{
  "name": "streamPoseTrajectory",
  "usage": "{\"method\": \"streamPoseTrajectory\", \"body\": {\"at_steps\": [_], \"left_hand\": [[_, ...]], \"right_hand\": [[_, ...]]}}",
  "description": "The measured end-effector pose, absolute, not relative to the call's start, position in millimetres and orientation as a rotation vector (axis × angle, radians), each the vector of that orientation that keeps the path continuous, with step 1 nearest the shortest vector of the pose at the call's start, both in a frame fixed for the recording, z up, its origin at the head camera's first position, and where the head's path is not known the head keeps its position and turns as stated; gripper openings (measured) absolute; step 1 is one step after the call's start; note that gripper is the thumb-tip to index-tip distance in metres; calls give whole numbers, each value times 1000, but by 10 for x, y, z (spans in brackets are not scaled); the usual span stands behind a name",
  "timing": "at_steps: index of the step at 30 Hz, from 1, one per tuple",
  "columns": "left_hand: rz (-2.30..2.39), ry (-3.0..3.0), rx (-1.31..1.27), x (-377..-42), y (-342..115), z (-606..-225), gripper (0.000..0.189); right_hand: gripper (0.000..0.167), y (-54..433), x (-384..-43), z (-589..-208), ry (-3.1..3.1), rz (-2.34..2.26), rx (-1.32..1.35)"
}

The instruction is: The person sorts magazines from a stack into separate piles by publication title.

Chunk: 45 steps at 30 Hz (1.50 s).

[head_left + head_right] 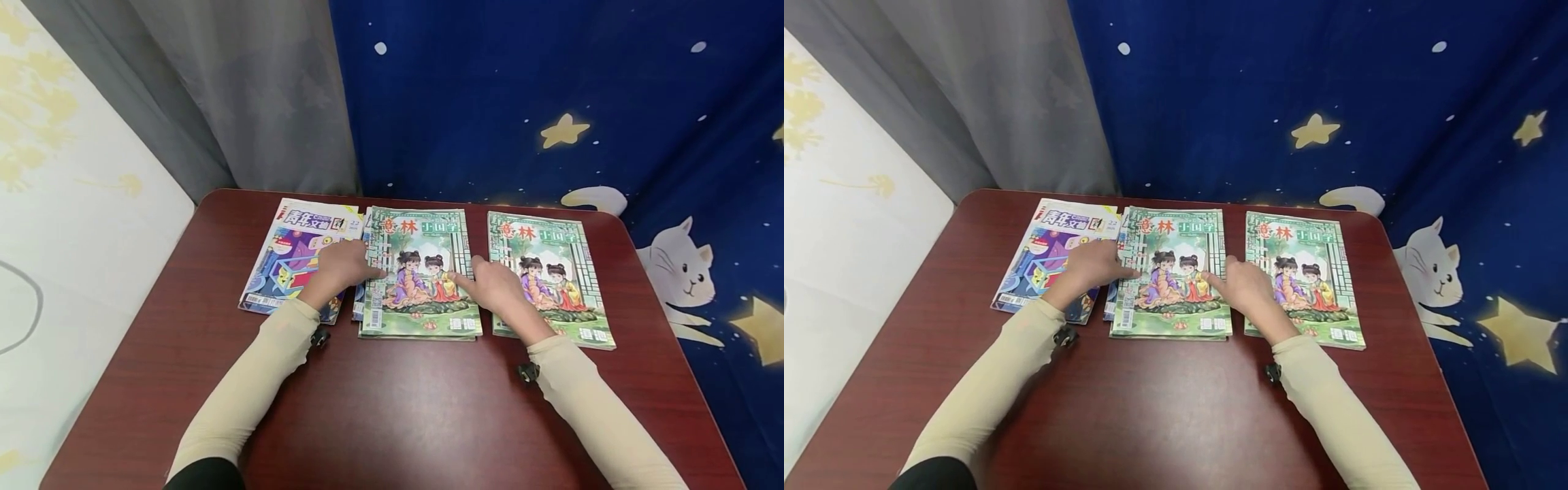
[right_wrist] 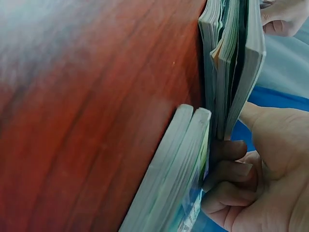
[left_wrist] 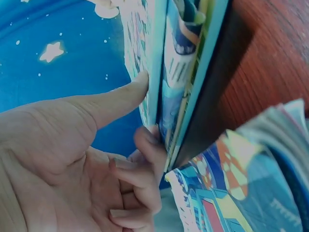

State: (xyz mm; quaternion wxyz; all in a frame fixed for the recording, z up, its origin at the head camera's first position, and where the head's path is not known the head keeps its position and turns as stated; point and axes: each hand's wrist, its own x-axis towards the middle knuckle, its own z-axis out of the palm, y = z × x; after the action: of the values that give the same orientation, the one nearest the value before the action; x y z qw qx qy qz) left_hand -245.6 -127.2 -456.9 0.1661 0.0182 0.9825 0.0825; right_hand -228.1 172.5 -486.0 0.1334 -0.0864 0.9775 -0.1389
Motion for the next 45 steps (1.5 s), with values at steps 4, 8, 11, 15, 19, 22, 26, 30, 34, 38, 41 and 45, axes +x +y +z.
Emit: {"method": "streamPoseTrajectory", "body": {"at_steps": [4, 8, 11, 15, 19, 22, 26, 30, 34, 38, 41, 45], "left_hand": [[268, 2781, 36, -2478, -1297, -4571, 55], [299, 2755, 54, -2489, -1317, -4565, 53], [328, 2722, 122, -2507, -1343, -4550, 53], [413, 2676, 235, -2532, -1364, -4506, 54], [517, 2627, 314, -2533, -1334, -4471, 57], [560, 2598, 353, -2521, -1261, -4461, 60], [575, 2580, 375, -2517, -1108, -4430, 62], [528, 2581, 396, -2571, -883, -4379, 61], [500, 2569, 455, -2651, -596, -4353, 60], [531, 2534, 527, -2711, -323, -4397, 64], [535, 2512, 565, -2747, -131, -4401, 66], [436, 2550, 577, -2742, 111, -4357, 66]], "right_hand": [[62, 1717, -2270, -4825, 2845, -405, -215], [63, 1709, -2271, -4780, 2842, -390, -192], [61, 1706, -2271, -4756, 2842, -404, -191], [54, 1721, -2254, -4726, 2859, -461, -202], [49, 1786, -2207, -4676, 2875, -516, -219], [48, 1888, -2165, -4647, 2892, -538, -225], [49, 2070, -2123, -4600, 2916, -554, -221], [54, 2301, -2108, -4530, 2932, -557, -211], [57, 2568, -2067, -4455, 2940, -565, -187], [60, 2852, -1993, -4407, 2928, -570, -132], [59, 3055, -1956, -4381, 2932, -582, -85], [57, 3267, -1941, -4383, 2966, -605, -41]]}}
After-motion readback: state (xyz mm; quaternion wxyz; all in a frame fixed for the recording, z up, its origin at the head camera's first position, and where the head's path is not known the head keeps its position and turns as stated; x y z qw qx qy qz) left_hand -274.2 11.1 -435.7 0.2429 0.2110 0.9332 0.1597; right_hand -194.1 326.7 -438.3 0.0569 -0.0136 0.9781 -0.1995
